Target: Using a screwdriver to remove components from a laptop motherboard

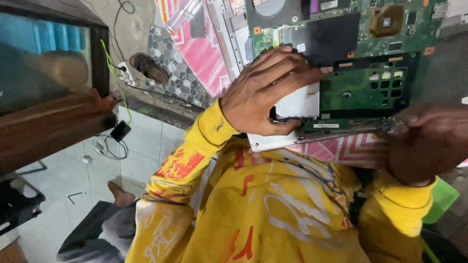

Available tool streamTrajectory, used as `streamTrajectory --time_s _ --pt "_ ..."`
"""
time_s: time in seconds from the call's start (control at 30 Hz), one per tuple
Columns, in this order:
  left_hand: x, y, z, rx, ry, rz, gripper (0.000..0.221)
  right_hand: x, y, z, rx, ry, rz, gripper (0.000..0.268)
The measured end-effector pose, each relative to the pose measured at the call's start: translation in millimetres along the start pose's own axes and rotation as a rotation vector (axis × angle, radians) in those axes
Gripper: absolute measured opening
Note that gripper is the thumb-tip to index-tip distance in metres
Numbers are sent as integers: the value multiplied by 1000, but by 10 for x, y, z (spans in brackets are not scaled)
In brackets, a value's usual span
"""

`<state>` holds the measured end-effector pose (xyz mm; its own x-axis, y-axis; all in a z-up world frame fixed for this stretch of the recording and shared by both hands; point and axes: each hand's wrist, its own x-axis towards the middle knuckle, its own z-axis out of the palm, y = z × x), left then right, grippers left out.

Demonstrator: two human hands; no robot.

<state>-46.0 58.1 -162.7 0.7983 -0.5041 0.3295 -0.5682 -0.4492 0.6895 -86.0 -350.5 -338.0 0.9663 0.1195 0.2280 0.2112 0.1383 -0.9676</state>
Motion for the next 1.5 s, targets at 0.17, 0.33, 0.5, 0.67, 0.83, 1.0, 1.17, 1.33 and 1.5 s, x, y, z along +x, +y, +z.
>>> streamTrajectory --time_s 0.17,0.33,0.5,0.67,0.83,1.0,1.17,1.33,1.5 --pt "6 8 -3 38 -45 -23 76 263 -427 405 -238 -90 -80 15" --pt "-19 -14 29 16 -47 -29 73 245 -630 373 -1242 -180 -448 22" --pt "-29 3 45 36 10 -2 62 258 -543 305 -1176 -196 -457 29" --pt "-7 -16 48 37 -13 13 54 334 -790 531 -838 -165 -187 9" --pt "3 -11 36 10 -18 24 52 502 -996 837 -819 -215 -243 19" --pt "65 55 7 42 -6 -11 50 354 -993 820 -294 155 59 22" --pt "152 59 -9 12 7 -10 43 1071 -1685 560 -603 -167 621 28" --pt "142 26 -1 -14 -5 -19 43 1761 -1783 497 -890 -587 692 11" --pt "82 27 60 43 -68 -142 40 1890 -1669 588 -1005 -666 444 26"
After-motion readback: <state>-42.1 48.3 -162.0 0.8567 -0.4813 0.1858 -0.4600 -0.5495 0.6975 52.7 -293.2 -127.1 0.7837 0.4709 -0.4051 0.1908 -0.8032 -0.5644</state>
